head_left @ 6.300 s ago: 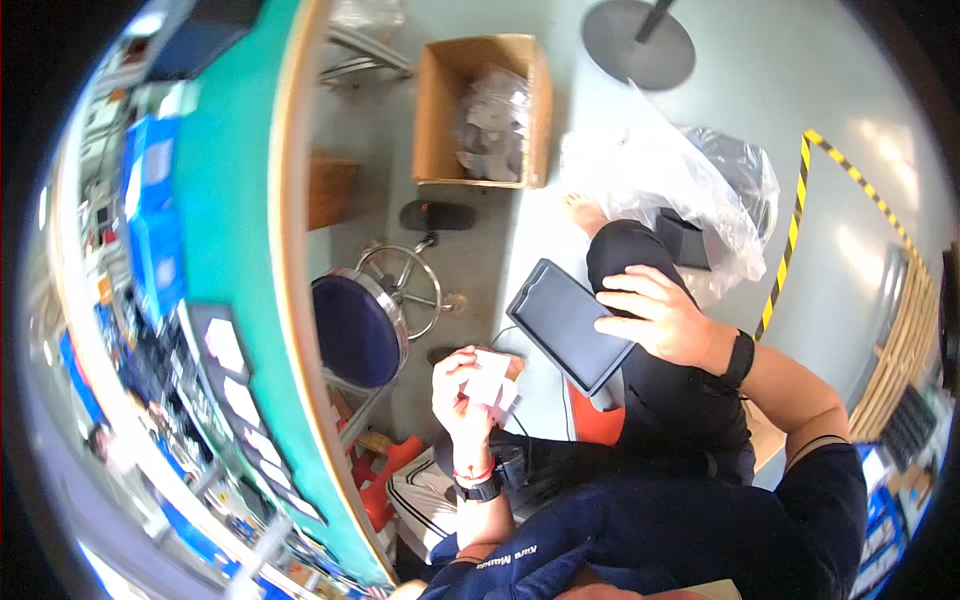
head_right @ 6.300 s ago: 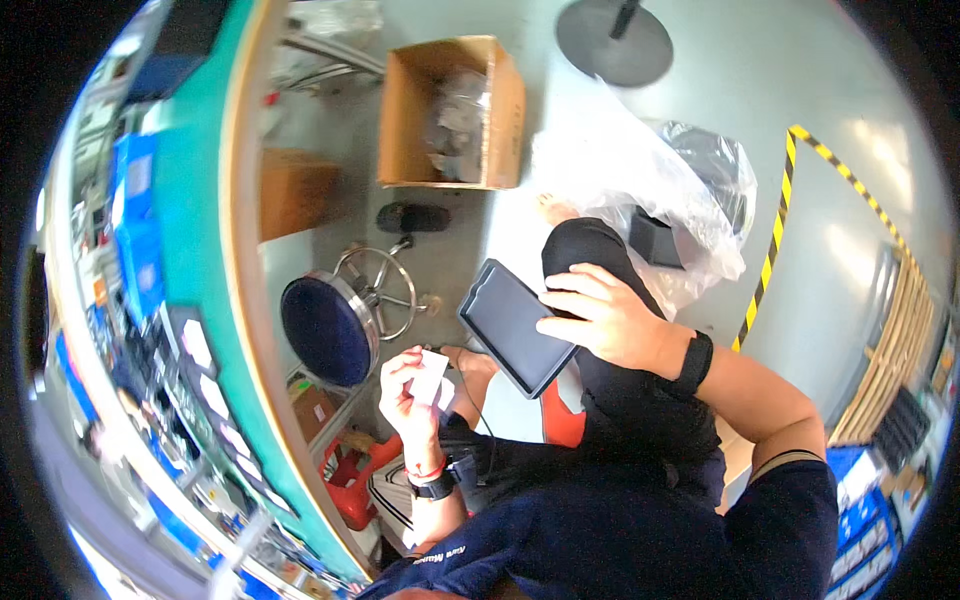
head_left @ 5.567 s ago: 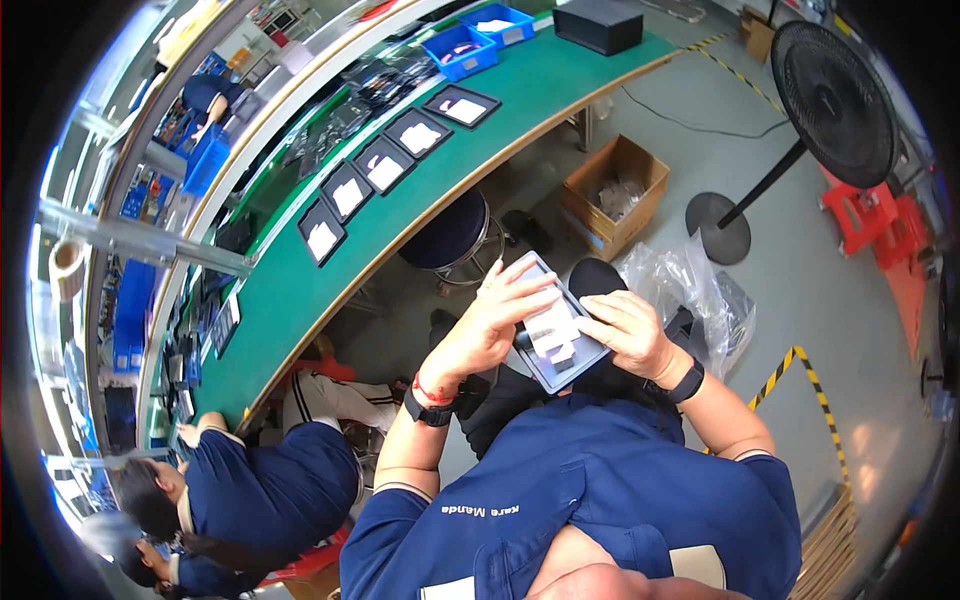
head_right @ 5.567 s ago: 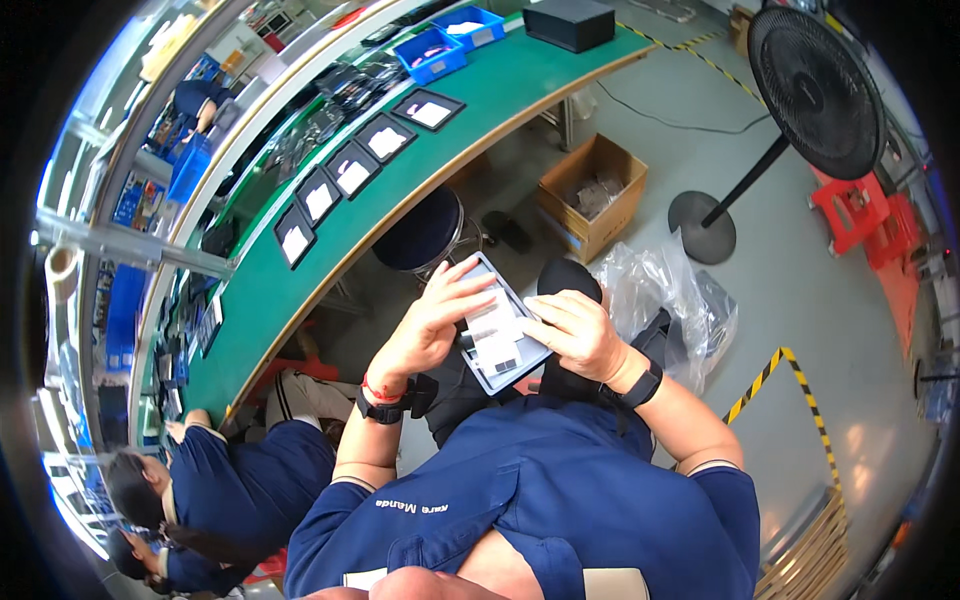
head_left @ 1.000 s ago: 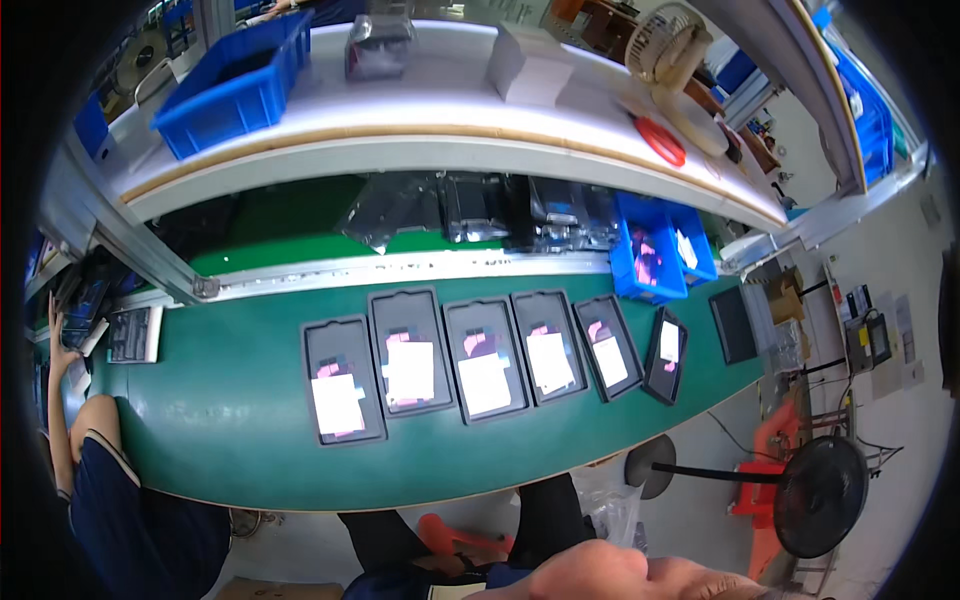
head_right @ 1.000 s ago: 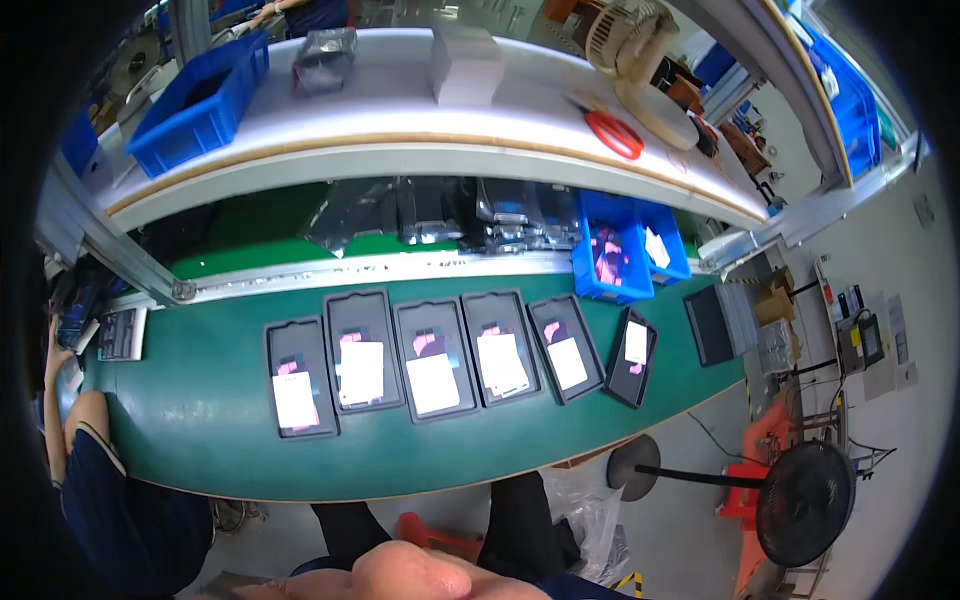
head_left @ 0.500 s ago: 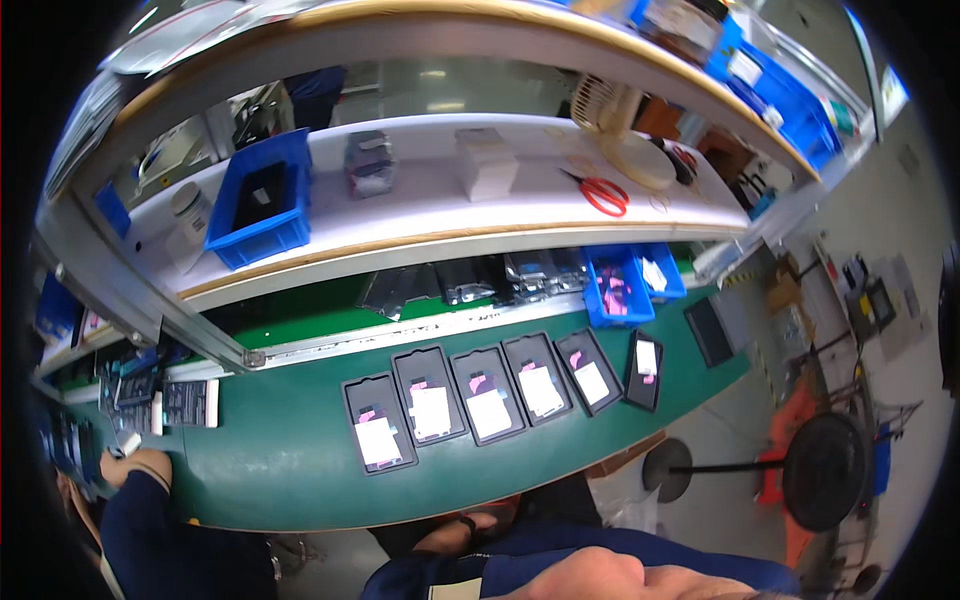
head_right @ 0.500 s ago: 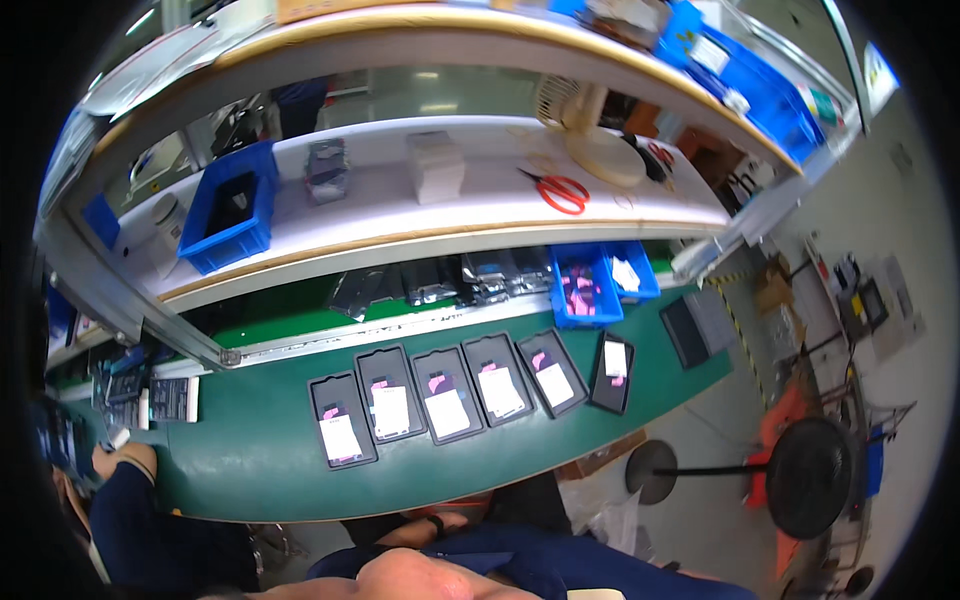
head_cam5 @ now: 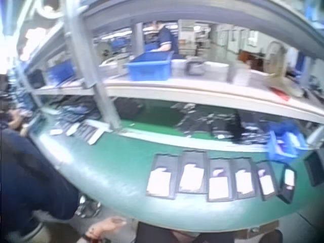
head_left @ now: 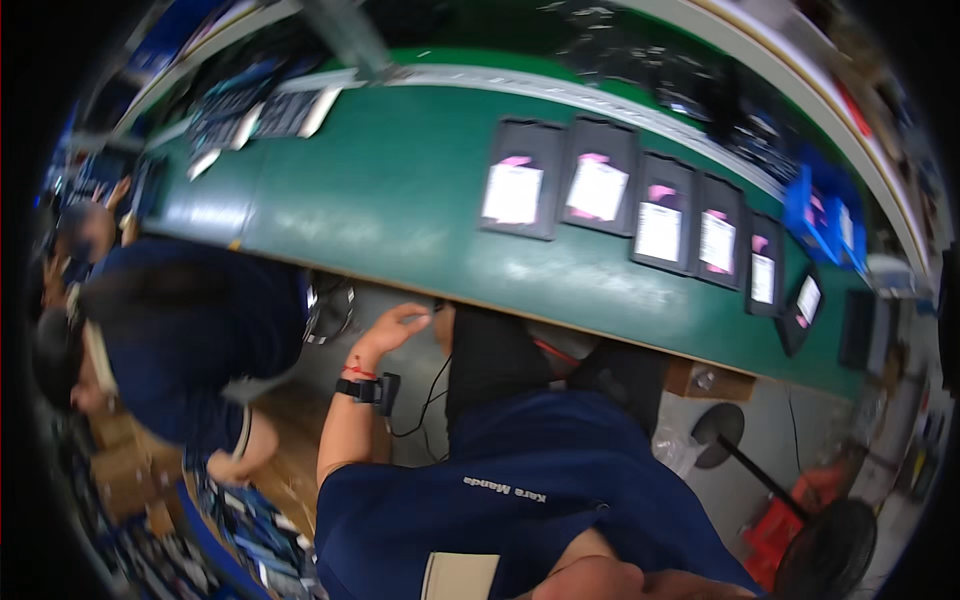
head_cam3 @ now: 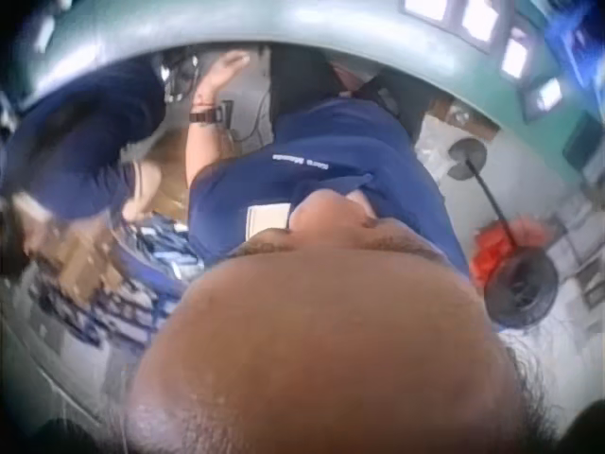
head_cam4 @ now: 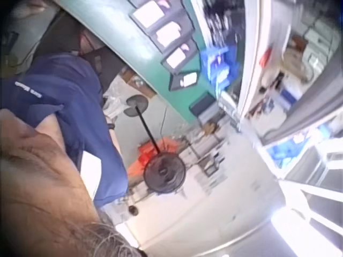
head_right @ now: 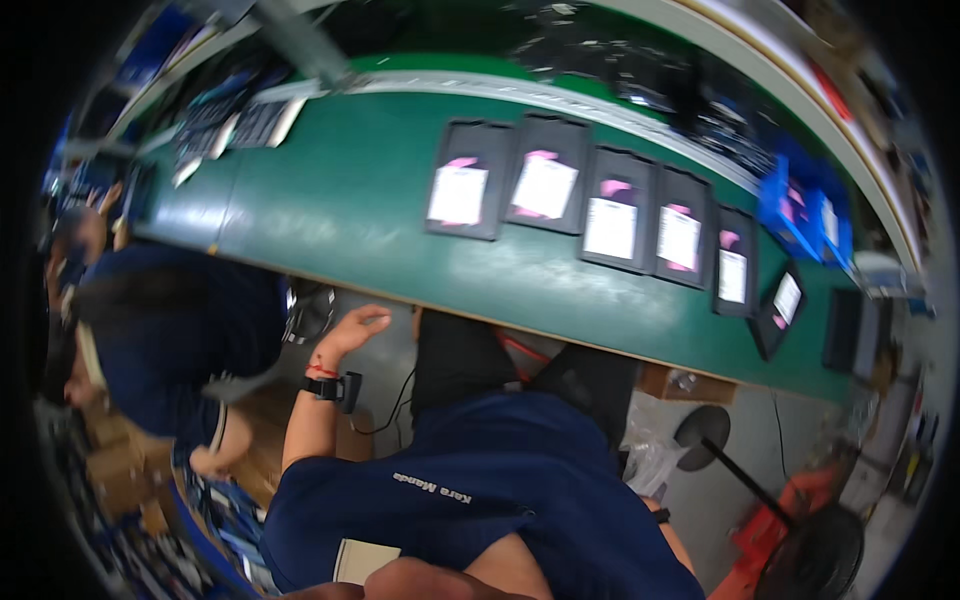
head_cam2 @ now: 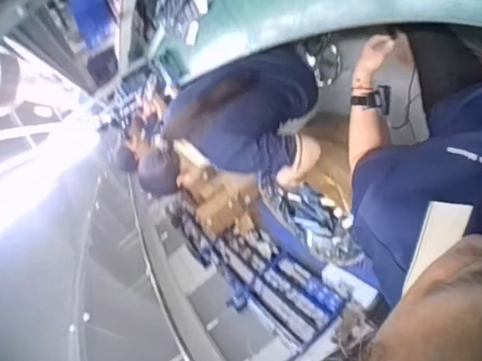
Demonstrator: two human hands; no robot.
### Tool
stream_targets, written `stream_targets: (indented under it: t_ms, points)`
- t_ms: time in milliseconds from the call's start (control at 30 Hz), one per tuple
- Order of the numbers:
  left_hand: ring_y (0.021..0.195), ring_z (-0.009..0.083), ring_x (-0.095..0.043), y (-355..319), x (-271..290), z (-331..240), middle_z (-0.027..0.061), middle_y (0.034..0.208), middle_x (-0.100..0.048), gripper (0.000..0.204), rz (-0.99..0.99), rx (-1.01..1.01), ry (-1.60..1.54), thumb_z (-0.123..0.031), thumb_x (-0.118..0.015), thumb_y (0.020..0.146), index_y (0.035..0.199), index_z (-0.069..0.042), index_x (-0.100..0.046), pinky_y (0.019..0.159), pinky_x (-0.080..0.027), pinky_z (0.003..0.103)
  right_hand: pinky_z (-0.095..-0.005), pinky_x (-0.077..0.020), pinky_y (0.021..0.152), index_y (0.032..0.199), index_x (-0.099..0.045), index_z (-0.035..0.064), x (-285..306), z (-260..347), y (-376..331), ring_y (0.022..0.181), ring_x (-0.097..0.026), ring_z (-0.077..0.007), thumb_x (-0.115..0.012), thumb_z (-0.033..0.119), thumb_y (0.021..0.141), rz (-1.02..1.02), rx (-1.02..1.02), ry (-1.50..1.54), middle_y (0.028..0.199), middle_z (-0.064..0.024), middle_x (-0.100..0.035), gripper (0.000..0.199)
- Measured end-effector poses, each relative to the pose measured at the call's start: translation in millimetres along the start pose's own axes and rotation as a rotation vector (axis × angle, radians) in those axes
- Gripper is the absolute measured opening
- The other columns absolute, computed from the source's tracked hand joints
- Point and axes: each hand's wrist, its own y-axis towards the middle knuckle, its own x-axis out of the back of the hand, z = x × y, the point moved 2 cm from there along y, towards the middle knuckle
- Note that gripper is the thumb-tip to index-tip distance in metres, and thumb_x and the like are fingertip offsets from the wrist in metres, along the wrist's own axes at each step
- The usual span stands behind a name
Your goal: The person is assembling electronic components, specifically placing small parts and stickers into plastic housings on an assembly line.
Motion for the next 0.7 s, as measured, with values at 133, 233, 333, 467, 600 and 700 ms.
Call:
stream_targets:
  t_ms: [133,233,333,467,600,700]
  points:
    - [0.125,0.0313,-0.037,-125.6,-15.6,120.1,0.0185,0.135,-0.039,0.099,-0.041,0.653,-0.072,-0.06,-0.069,0.065,0.136,-0.002,-0.031,0.101,-0.033,0.037,-0.025,-0.0463,0.059,0.098,-0.061,0.0043,31.9,1.4,18.9,0.07,-0.057,-0.011,-0.068,0.022,0.072,0.092,-0.15,-0.154,0.08,-0.002,-0.062,0.032]
    - [0.131,0.0323,-0.026,-168.3,-95.4,124.8,0.0185,0.142,-0.026,0.106,0.19,0.766,-0.261,-0.064,-0.064,0.068,0.141,-0.003,-0.017,0.103,-0.03,0.036,-0.0254,-0.0464,0.061,0.098,-0.061,0.0045,44.1,-3.3,26.3,0.072,-0.058,-0.0113,-0.068,0.024,0.072,0.118,-0.207,-0.208,0.082,-0.0023,-0.062,0.034]
    - [0.122,0.0262,-0.04,-171.9,-181.8,97.4,0.0162,0.133,-0.041,0.078,0.009,0.889,-0.742,-0.05,-0.061,0.079,0.136,-0.004,-0.033,0.096,-0.036,0.033,-0.0258,-0.0465,0.062,0.099,-0.062,0.0046,52.8,-14.5,27.0,0.073,-0.058,-0.0117,-0.069,0.025,0.071,0.118,-0.235,-0.229,0.083,-0.0025,-0.062,0.035]
    - [0.119,0.0252,-0.041,-159.7,-187.9,73.1,0.0154,0.13,-0.043,0.073,-0.019,0.881,-0.694,-0.048,-0.061,0.08,0.133,-0.004,-0.036,0.095,-0.037,0.033,-0.0263,-0.0465,0.064,0.099,-0.062,0.0049,65.8,-40.9,12.0,0.075,-0.058,-0.0122,-0.07,0.027,0.07,0.087,-0.254,-0.214,0.084,-0.0028,-0.063,0.038]
    - [0.115,0.0238,-0.043,-197.8,-176.9,78.0,0.0142,0.126,-0.045,0.067,-0.096,0.834,-0.608,-0.044,-0.06,0.081,0.129,-0.004,-0.039,0.093,-0.037,0.032,-0.0267,-0.0466,0.066,0.099,-0.063,0.0051,97.9,-52.1,5.6,0.077,-0.058,-0.0127,-0.071,0.029,0.069,0.043,-0.225,-0.219,0.086,-0.0031,-0.063,0.04]
    - [0.113,0.0228,-0.044,-236.2,-91.5,118.3,0.0133,0.123,-0.047,0.062,-0.141,0.772,-0.543,-0.042,-0.06,0.081,0.126,-0.003,-0.041,0.092,-0.038,0.032,-0.0271,-0.0467,0.067,0.1,-0.063,0.0053,122.0,-64.8,-5.2,0.078,-0.058,-0.013,-0.072,0.031,0.068,-0.014,-0.196,-0.212,0.087,-0.0033,-0.064,0.042]
